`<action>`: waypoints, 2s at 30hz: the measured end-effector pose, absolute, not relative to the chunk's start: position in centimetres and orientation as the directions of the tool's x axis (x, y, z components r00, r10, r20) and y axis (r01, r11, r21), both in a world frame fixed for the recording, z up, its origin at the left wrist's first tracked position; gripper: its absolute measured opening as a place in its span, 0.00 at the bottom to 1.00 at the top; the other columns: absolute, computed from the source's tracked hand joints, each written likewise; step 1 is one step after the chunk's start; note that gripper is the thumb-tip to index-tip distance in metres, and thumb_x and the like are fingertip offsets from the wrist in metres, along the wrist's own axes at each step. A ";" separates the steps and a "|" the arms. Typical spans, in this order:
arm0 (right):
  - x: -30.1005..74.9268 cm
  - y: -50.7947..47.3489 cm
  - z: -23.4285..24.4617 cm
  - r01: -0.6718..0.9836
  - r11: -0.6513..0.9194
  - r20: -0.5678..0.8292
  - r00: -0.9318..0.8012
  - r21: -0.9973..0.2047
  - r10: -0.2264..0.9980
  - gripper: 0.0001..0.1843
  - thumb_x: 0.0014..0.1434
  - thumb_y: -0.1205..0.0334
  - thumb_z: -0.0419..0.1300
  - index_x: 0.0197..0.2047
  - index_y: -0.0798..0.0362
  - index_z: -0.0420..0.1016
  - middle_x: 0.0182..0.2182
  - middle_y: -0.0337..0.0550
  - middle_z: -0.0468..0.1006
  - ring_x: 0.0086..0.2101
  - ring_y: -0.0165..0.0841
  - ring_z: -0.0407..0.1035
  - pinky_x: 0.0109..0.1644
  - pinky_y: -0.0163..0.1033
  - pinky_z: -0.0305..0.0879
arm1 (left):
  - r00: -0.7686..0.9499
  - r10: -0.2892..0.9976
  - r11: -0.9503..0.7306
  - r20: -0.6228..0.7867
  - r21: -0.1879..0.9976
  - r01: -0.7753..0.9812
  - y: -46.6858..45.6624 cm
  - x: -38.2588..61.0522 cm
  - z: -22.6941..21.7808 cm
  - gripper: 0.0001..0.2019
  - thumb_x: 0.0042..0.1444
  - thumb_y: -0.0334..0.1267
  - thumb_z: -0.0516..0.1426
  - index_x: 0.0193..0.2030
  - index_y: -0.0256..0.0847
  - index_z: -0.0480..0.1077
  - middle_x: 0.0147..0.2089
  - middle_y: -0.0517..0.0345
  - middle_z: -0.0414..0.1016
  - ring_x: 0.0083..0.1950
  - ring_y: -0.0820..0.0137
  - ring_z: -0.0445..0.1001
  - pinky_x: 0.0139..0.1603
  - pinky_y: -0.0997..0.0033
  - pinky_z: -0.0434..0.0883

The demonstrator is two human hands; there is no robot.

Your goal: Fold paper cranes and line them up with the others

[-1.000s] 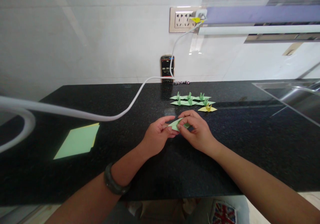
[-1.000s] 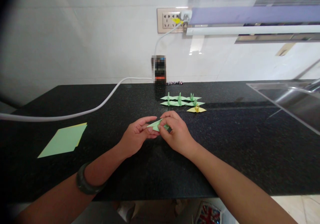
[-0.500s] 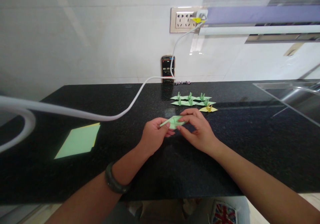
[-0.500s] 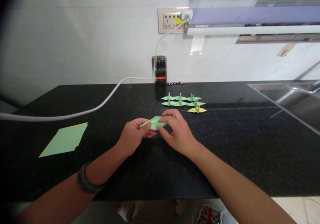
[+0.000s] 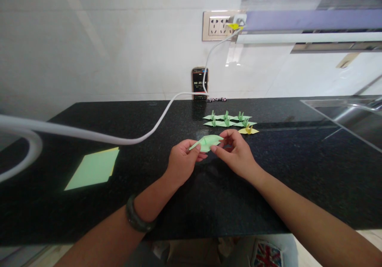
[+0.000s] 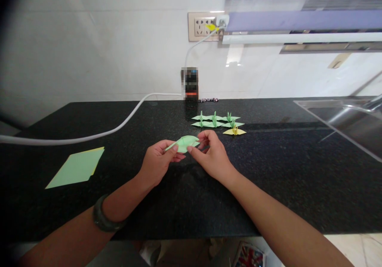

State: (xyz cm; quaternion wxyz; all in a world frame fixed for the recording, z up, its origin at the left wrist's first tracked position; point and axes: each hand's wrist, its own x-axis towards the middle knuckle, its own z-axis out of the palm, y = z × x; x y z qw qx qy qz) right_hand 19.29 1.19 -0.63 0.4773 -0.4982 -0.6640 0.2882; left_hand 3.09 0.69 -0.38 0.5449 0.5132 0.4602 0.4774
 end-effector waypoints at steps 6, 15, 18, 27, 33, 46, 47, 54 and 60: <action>19.2 1.6 -1.4 0.279 0.332 0.318 -0.095 -0.901 0.943 0.12 0.47 0.58 0.60 0.34 0.54 0.66 0.33 0.42 0.70 0.33 0.31 0.65 0.36 0.37 0.64 | 0.139 0.989 0.066 -0.052 0.993 -0.096 0.3 3.5 -0.1 0.10 0.50 0.41 0.54 0.33 0.34 0.66 0.28 0.55 0.74 0.28 0.73 0.74 0.31 0.74 0.71; 19.2 1.3 -0.8 0.294 0.415 0.389 -0.145 -0.861 0.910 0.04 0.49 0.62 0.59 0.29 0.53 0.69 0.37 0.44 0.68 0.39 0.33 0.63 0.41 0.39 0.62 | 0.183 0.974 0.154 -0.132 0.981 -0.114 0.0 3.8 0.3 0.08 0.50 0.38 0.53 0.34 0.35 0.64 0.29 0.55 0.74 0.28 0.73 0.73 0.31 0.74 0.69; 19.1 1.3 -0.6 0.299 0.441 0.414 -0.152 -0.846 0.898 0.02 0.50 0.64 0.59 0.29 0.52 0.69 0.35 0.42 0.67 0.38 0.32 0.63 0.43 0.39 0.61 | 0.214 0.967 0.162 -0.141 0.983 -0.083 0.0 3.8 0.2 0.10 0.51 0.37 0.52 0.39 0.35 0.63 0.28 0.55 0.74 0.28 0.72 0.73 0.30 0.74 0.69; 19.3 1.4 -0.7 0.336 0.461 0.417 -0.197 -0.822 0.887 0.03 0.51 0.63 0.58 0.29 0.51 0.72 0.35 0.42 0.66 0.37 0.31 0.64 0.42 0.39 0.61 | 0.300 0.946 0.137 -0.121 0.990 -0.032 0.4 3.6 0.4 0.17 0.46 0.34 0.56 0.46 0.38 0.64 0.28 0.59 0.73 0.29 0.73 0.72 0.29 0.76 0.67; 19.4 1.4 -0.7 0.327 0.429 0.369 -0.232 -0.842 0.900 0.04 0.51 0.62 0.58 0.30 0.51 0.73 0.36 0.42 0.66 0.38 0.32 0.63 0.43 0.39 0.61 | 0.366 0.925 0.160 -0.105 0.979 -0.123 0.4 3.5 0.0 0.17 0.45 0.37 0.58 0.42 0.38 0.62 0.31 0.60 0.71 0.28 0.74 0.72 0.29 0.74 0.69; 19.4 1.5 -0.6 0.211 0.376 0.328 -0.232 -0.902 0.916 0.05 0.50 0.62 0.59 0.31 0.49 0.76 0.36 0.42 0.68 0.40 0.32 0.64 0.46 0.40 0.60 | 0.312 0.940 0.162 -0.138 0.985 -0.052 0.2 3.5 0.4 0.14 0.46 0.36 0.57 0.40 0.34 0.64 0.27 0.60 0.70 0.22 0.77 0.70 0.25 0.76 0.68; 19.4 1.5 -0.6 0.212 0.374 0.327 -0.224 -0.903 0.918 0.05 0.50 0.62 0.59 0.31 0.49 0.76 0.37 0.42 0.68 0.40 0.32 0.63 0.45 0.40 0.60 | 0.312 0.939 0.165 -0.143 0.985 -0.045 0.2 3.5 0.4 0.14 0.46 0.35 0.57 0.40 0.34 0.64 0.27 0.60 0.70 0.22 0.77 0.70 0.25 0.77 0.68; 19.2 1.3 -0.5 0.327 0.411 0.379 -0.159 -0.851 0.912 0.05 0.51 0.63 0.57 0.29 0.52 0.75 0.36 0.43 0.68 0.39 0.33 0.64 0.42 0.39 0.62 | 0.316 0.932 0.195 -0.177 0.981 -0.026 -0.1 3.8 0.5 0.12 0.44 0.34 0.57 0.38 0.34 0.66 0.25 0.61 0.70 0.21 0.77 0.69 0.24 0.77 0.68; 19.0 1.0 -0.3 0.373 0.428 0.387 -0.184 -0.823 0.904 0.04 0.50 0.62 0.58 0.29 0.53 0.72 0.32 0.42 0.69 0.32 0.30 0.64 0.34 0.36 0.62 | 0.308 0.936 0.177 -0.172 0.984 0.012 0.0 3.8 0.4 0.11 0.44 0.34 0.57 0.37 0.34 0.66 0.25 0.60 0.71 0.21 0.77 0.69 0.22 0.77 0.67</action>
